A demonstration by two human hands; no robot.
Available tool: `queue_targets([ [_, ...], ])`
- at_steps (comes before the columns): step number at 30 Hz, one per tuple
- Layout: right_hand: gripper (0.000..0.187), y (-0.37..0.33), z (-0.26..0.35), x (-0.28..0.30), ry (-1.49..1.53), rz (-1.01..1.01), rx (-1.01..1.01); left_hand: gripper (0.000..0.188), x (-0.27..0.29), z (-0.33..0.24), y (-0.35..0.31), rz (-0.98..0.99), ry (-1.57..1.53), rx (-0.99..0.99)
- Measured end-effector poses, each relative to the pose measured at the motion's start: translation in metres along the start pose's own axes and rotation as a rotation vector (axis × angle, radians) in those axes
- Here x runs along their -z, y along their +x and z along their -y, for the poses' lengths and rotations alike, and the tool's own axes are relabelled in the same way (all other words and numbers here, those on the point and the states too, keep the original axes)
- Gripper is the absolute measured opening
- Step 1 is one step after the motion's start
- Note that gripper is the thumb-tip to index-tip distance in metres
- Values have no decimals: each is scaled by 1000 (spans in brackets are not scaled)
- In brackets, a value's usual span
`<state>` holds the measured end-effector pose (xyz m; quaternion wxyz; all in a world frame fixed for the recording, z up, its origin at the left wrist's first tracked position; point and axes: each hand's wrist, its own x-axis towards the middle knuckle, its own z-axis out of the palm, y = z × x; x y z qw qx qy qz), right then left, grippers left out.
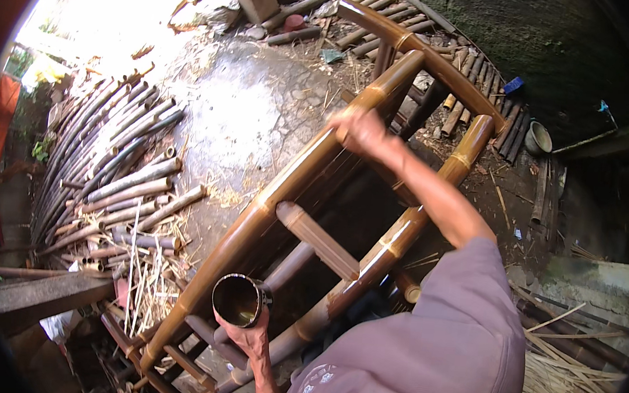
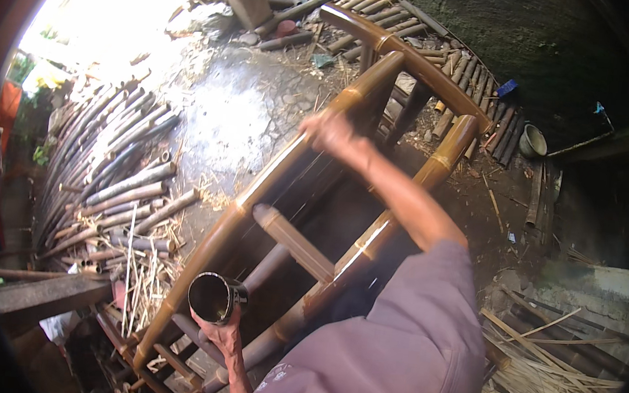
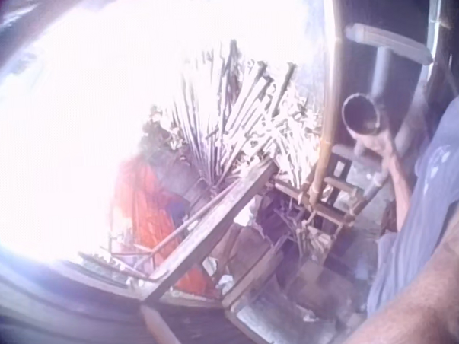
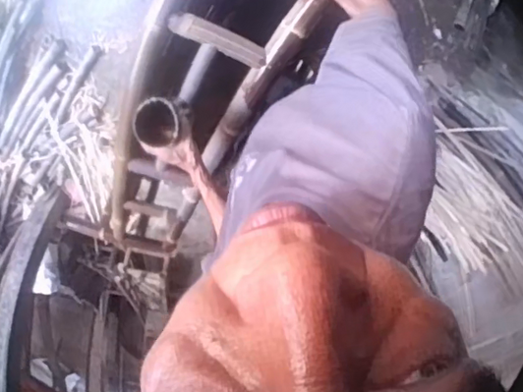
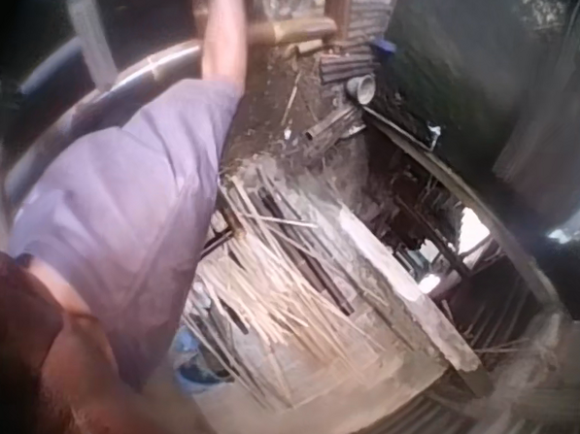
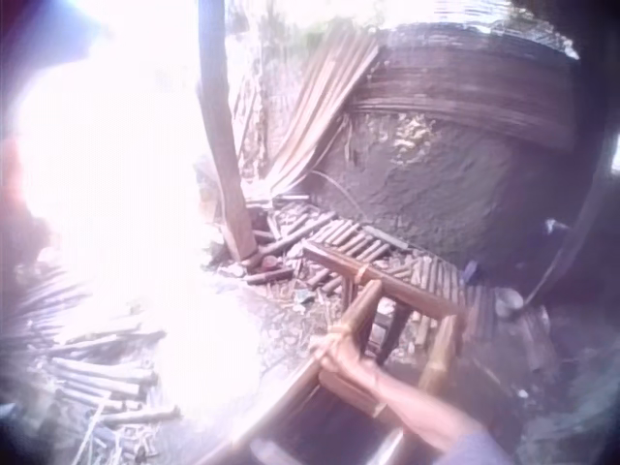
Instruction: The person applies a dark varnish to a bamboo chair using a brush. They dip the brush into a can and coat the frame and seat slats, repositioning the chair to reach different sides.
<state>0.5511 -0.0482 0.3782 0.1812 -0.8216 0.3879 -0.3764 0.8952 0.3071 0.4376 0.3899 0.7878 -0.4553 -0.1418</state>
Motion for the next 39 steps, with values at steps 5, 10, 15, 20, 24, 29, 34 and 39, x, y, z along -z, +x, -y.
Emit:
queue_targets([
  [5, 14, -3, -100, 62, 361, 137, -501, 102, -15, -14, 4, -84, 125, 24],
  [10, 26, 2, -146, 148, -305, -570, -590, 96, -22, -27, 6, -23, 77, 72],
  [15, 14, -22, -135, 103, 265, -116, -276, 95, -39, -34, 6, -55, 137, 41],
  [20, 12, -32, -124, 82, 134, -575, -405, 96, -48, -37, 19, 5, 65, -51],
  [24, 16, -46, 17, 3, 208, -328, -322, 96, -52, -56, 22, 21, 53, -12],
  [29, 11, -54, 80, -56, 296, -313, -271, 98, -49, -53, 26, 63, -30, -77],
  [34, 20, -119, 52, 40, 447, -347, -809, 99, -34, -49, 17, 37, 6, -3],
  [39, 20, -170, 98, 78, 104, -126, -941, 101, -20, -15, 17, 15, -138, -50],
])
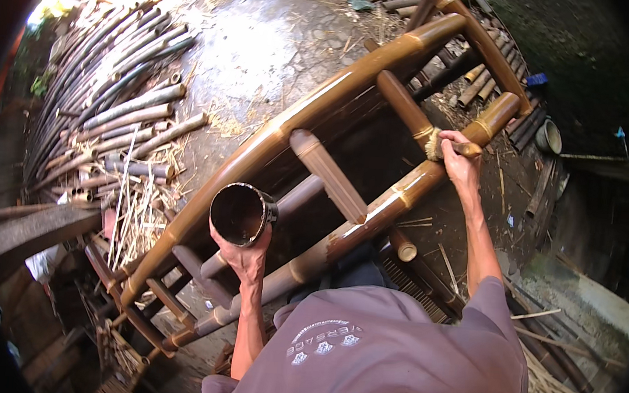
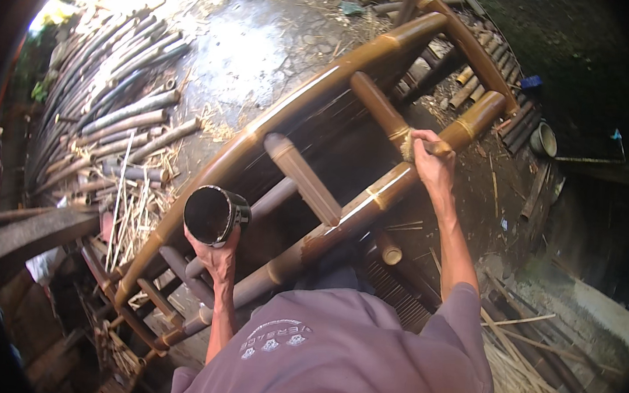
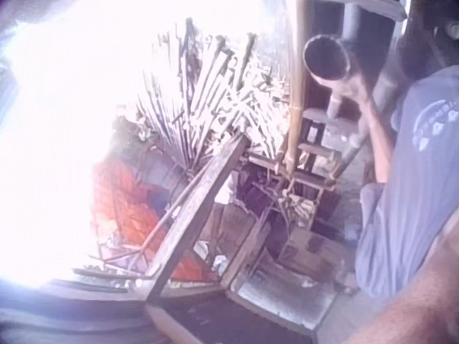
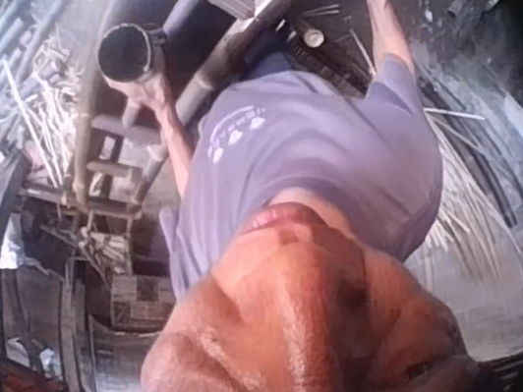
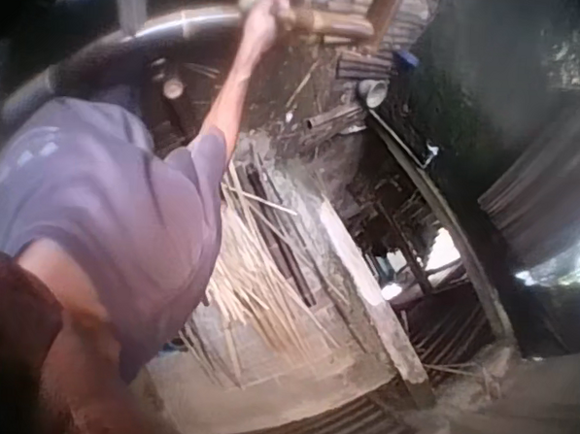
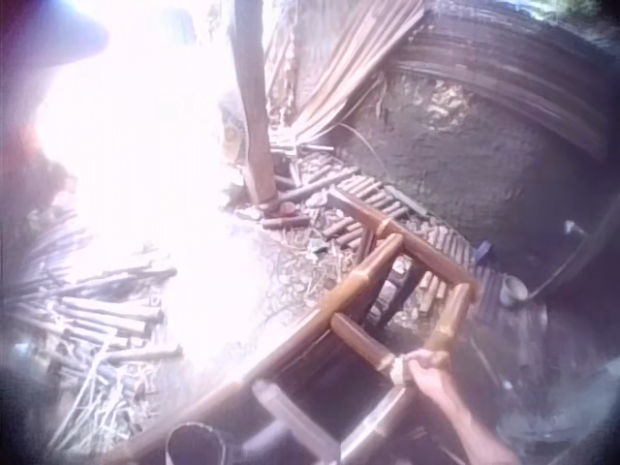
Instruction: The person applies a dark varnish to a bamboo chair using a brush. They dip the brush into a can and coat the frame and seat slats, repositioning the chair to reach different sides.
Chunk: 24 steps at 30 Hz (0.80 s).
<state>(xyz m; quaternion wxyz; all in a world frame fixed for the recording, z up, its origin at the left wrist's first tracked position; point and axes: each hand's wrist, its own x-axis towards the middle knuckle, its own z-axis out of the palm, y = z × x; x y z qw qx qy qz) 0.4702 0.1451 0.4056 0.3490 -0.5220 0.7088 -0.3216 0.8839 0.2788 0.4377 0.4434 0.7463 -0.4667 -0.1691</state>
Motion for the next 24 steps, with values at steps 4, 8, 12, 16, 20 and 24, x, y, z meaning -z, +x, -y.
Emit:
queue_targets([
  [4, 36, 11, 70, -87, 263, 263, 406, 100, 29, 21, -5, -8, 79, 17],
  [8, 21, 3, 80, -178, 35, 595, 757, 99, 54, 42, -8, -8, 89, -54],
  [12, 8, -32, 114, -199, -653, 899, 996, 98, 77, 51, -25, -66, 18, 87],
  [16, 16, -8, 146, -231, -753, 730, 1231, 100, 89, 61, -39, -93, -11, 90],
  [20, 26, 13, 195, -204, -998, 1029, 902, 99, 102, 78, -51, -140, 98, 127],
  [24, 31, 6, 101, -174, -340, 841, 1247, 98, 106, 80, -51, -131, 14, 116],
])
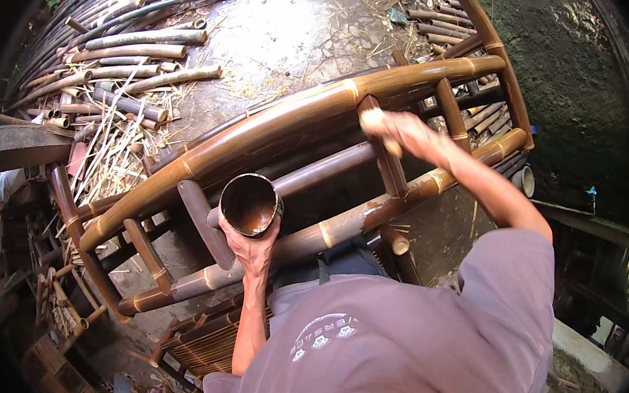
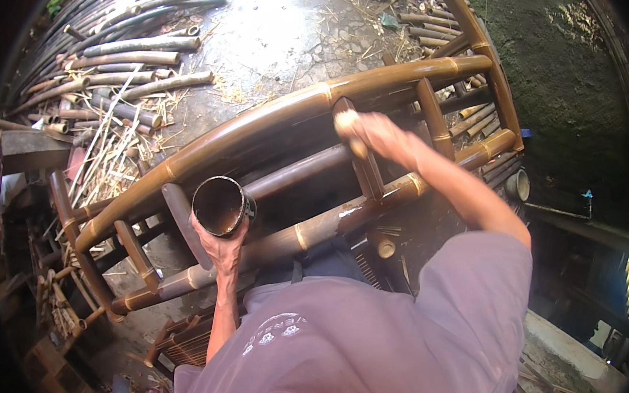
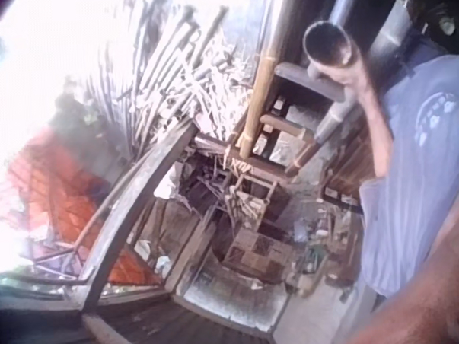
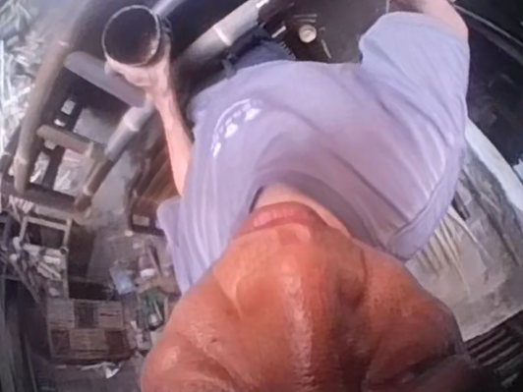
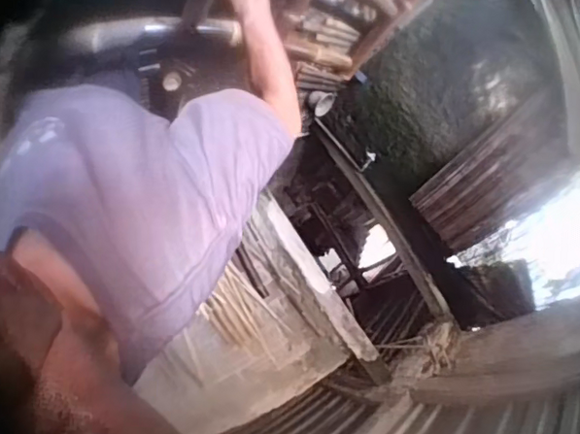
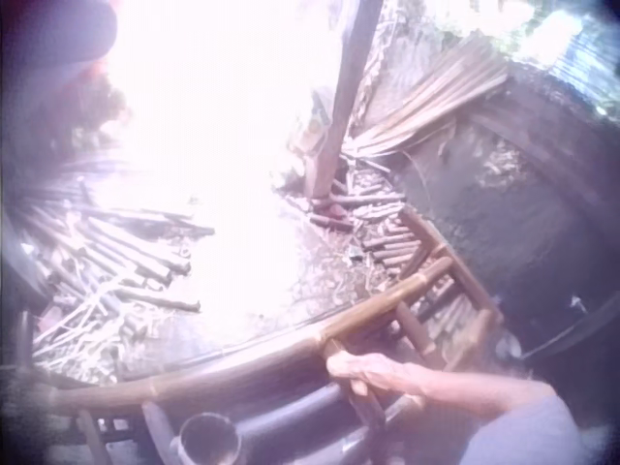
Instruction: The person applies a dark varnish to a bamboo chair using a brush. They dip the brush into a can and coat the frame and seat slats, repositioning the chair to reach different sides.
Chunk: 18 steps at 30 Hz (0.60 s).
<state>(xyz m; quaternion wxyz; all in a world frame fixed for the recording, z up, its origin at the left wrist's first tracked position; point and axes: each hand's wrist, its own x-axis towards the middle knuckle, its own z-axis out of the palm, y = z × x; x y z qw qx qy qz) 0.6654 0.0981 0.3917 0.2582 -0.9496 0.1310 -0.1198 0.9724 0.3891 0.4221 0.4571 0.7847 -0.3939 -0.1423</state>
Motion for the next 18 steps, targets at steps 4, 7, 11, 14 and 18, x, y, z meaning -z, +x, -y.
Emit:
queue_targets([
  [4, 40, -55, 92, 8, 35, 863, -582, 99, 8, 15, 2, -18, -8, -21],
  [7, 25, -26, 81, 9, -182, 675, -380, 98, 8, 22, 11, -2, -3, -34],
  [11, 15, -9, 123, -58, -835, 458, -264, 97, 12, 18, 17, 44, -43, -60],
  [14, 11, -20, 136, -71, -568, 747, -490, 96, 9, 14, 17, 41, -81, -64],
  [18, 11, -30, 115, -49, -250, 21, -545, 99, 12, 12, 10, 52, -32, -56],
])
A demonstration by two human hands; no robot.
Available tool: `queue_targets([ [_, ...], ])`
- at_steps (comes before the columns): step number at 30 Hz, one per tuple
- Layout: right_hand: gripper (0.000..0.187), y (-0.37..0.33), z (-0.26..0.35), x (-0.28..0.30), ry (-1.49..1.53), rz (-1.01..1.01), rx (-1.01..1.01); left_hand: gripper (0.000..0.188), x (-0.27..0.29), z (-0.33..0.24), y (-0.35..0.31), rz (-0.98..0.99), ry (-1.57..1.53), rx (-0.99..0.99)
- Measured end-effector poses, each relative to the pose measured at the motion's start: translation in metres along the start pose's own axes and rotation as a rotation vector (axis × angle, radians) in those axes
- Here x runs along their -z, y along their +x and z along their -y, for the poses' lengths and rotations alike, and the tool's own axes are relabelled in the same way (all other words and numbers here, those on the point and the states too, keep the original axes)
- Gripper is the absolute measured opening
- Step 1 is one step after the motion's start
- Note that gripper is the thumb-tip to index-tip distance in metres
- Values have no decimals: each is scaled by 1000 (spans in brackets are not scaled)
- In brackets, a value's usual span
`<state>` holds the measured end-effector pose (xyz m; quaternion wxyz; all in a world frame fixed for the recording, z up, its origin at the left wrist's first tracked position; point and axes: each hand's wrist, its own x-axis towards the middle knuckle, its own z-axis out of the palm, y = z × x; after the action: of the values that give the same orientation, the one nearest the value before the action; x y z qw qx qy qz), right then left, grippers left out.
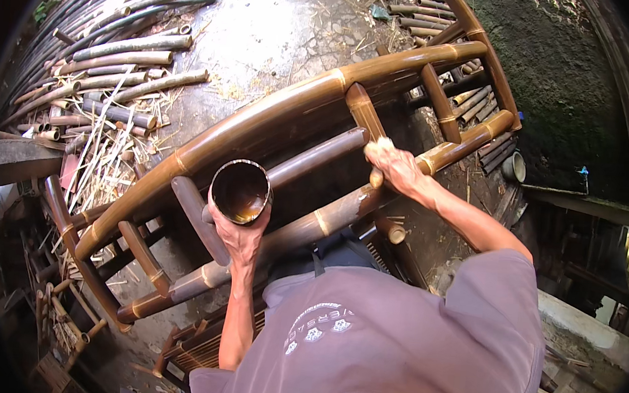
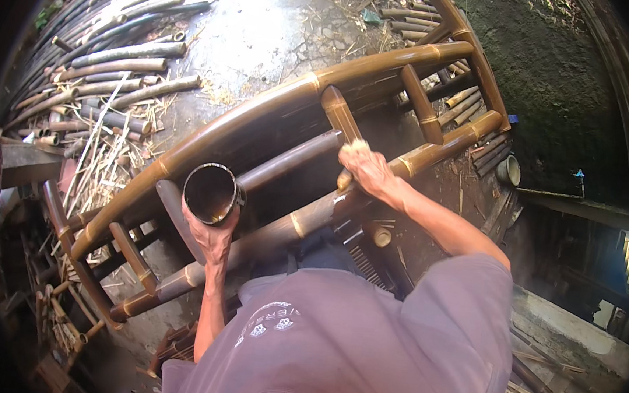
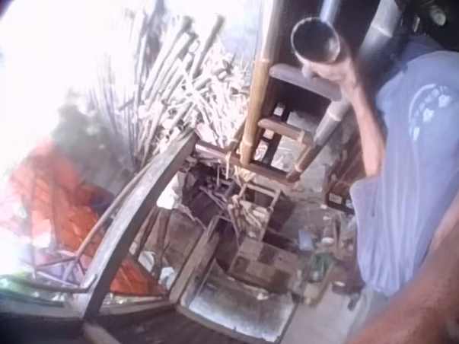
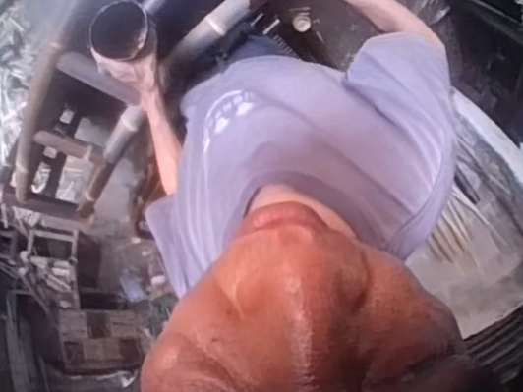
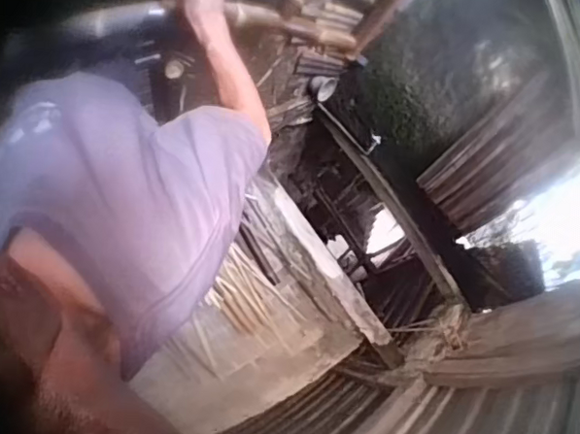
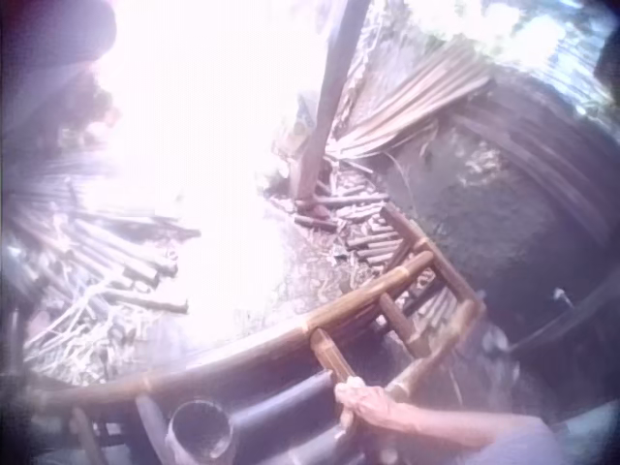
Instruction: The person applies a dark varnish to a bamboo chair using a brush. They dip the brush into a can and coat the frame and seat slats, repositioning the chair to reach different sides.
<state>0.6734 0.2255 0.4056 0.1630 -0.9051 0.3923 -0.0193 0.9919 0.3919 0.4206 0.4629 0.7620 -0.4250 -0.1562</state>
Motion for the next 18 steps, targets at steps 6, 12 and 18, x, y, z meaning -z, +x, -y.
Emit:
queue_targets([
  [6, 40, 40, -91, 13, 1038, -340, -878, 98, -1, -11, -14, 12, 9, -2],
  [12, 15, 30, -123, -12, 1254, -131, -1018, 98, -10, -17, -15, 1, 54, -34],
  [18, 16, 83, -149, -19, 1423, -448, -889, 97, -23, -28, -12, 52, 43, -43],
])
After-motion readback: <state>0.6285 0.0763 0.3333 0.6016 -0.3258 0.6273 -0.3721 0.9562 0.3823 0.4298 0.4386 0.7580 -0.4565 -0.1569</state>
